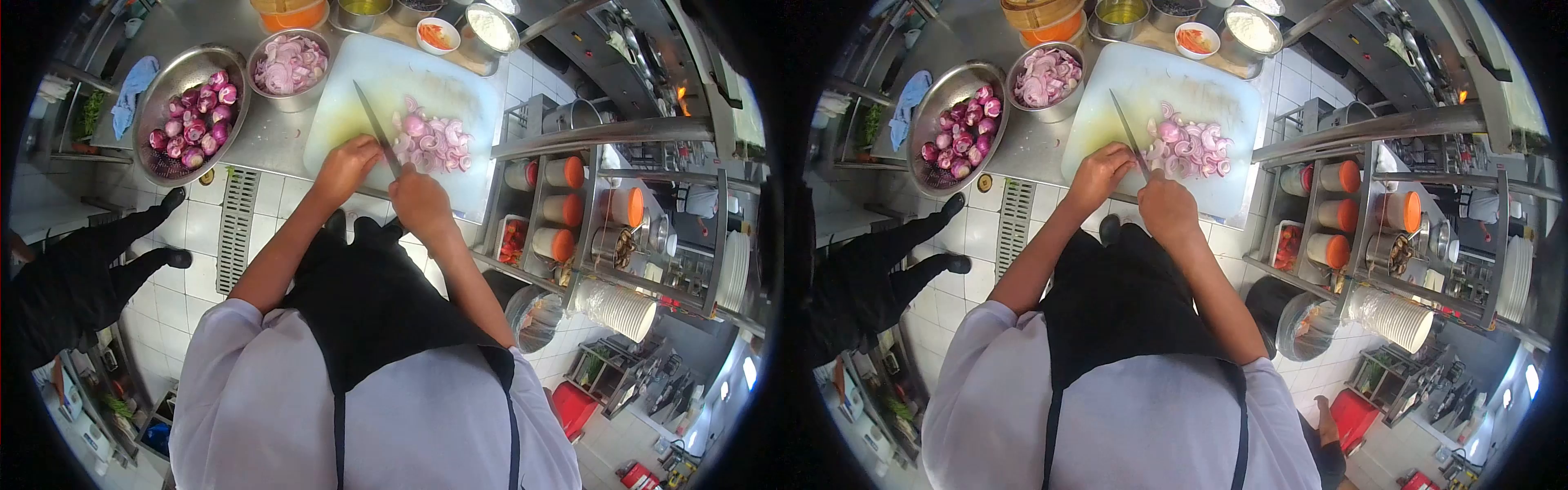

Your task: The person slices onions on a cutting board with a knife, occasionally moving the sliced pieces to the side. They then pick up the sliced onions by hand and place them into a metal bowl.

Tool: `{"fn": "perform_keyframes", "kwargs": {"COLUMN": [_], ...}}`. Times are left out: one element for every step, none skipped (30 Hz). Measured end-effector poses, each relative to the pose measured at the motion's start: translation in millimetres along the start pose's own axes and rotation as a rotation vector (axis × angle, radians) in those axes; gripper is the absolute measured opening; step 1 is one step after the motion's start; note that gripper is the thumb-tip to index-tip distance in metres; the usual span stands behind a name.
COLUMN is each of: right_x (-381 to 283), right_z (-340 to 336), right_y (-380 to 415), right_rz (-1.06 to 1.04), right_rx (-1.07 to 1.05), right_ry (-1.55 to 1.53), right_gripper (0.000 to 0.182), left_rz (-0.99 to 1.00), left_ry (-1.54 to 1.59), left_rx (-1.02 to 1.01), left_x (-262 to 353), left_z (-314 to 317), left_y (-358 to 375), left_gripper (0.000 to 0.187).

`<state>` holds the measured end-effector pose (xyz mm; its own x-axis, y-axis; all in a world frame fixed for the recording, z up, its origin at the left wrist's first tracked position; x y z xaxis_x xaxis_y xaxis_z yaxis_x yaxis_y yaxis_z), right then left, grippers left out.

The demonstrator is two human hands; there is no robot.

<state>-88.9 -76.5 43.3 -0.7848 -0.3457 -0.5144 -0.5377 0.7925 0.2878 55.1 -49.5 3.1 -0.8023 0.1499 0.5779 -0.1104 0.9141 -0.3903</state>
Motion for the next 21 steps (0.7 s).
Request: {"fn": "perform_keyframes", "kwargs": {"right_x": [0,1,1,2,2,2,1,4,11,13,16,16,15,17,17,17,17,17,17,18,20], "right_z": [0,1,3,4,5,7,10,20,36,39,37,33,31,28,22,16,9,4,0,1,2], "right_y": [1,2,2,1,1,1,0,-5,-14,-20,-25,-29,-28,-26,-26,-27,-25,-21,-17,-15,-13], "right_rz": [-0.004,0.002,0.009,0.015,0.012,0.008,0.004,-0.02,-0.039,-0.056,-0.079,-0.107,-0.13,-0.123,-0.118,-0.115,-0.116,-0.119,-0.121,-0.105,-0.09], "right_rx": [0.002,-0.003,-0.006,-0.008,0.001,0.008,0.015,0.052,0.092,0.136,0.151,0.163,0.172,0.183,0.199,0.213,0.235,0.255,0.277,0.26,0.245], "right_ry": [0.007,0.009,0.012,0.015,0.013,0.01,0.006,-0.004,-0.014,-0.023,-0.039,-0.054,-0.073,-0.061,-0.047,-0.032,-0.066,-0.1,-0.136,-0.186,-0.239], "right_gripper": [0.025,0.025,0.025,0.025,0.024,0.024,0.024,0.023,0.023,0.023,0.023,0.022,0.022,0.022,0.022,0.022,0.022,0.022,0.022,0.023,0.024], "left_rz": [-0.006,-0.01,-0.015,-0.02,-0.027,-0.021,-0.015,-0.008,-0.022,-0.032,-0.041,-0.025,-0.012,0.006,0.006,0.005,0.002,-0.006,-0.013,-0.015,-0.019], "left_ry": [0.001,0.004,0.007,0.01,0.011,0.011,0.01,0.009,0.017,0.027,0.033,0.033,0.035,0.039,0.033,0.026,0.02,0.025,0.029,0.032,-0.002], "left_rx": [0.001,0.002,-0.006,-0.013,-0.02,-0.014,-0.009,-0.004,-0.005,-0.004,0.002,0.011,0.013,0.014,0.015,0.018,0.02,0.064,0.107,0.148,0.196], "left_x": [-1,-1,-1,-1,-1,-2,-3,-3,-4,-4,-5,-5,-3,-1,-1,-1,0,1,2,3,9], "left_z": [1,2,2,2,1,1,2,3,4,5,5,3,2,1,1,1,2,-2,-6,-10,-18], "left_y": [0,1,1,1,0,1,1,2,4,5,2,0,1,2,1,1,2,3,3,1,-4], "left_gripper": [0.01,0.01,0.01,0.011,0.011,0.011,0.011,0.011,0.011,0.012,0.012,0.011,0.009,0.008,0.008,0.009,0.009,0.01,0.01,0.01,0.011]}}
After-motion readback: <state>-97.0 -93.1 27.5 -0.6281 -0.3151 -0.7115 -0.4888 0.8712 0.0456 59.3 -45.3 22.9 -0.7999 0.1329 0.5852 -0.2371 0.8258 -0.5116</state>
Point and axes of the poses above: each hand's wrist, its own y-axis away from the middle knuckle, its own z-axis out of the palm, x = y × z, the point moved 7 cm from there along -y, towards the middle knuckle, and after that the axes turned 12 degrees about -y, right-handed, at the moved point
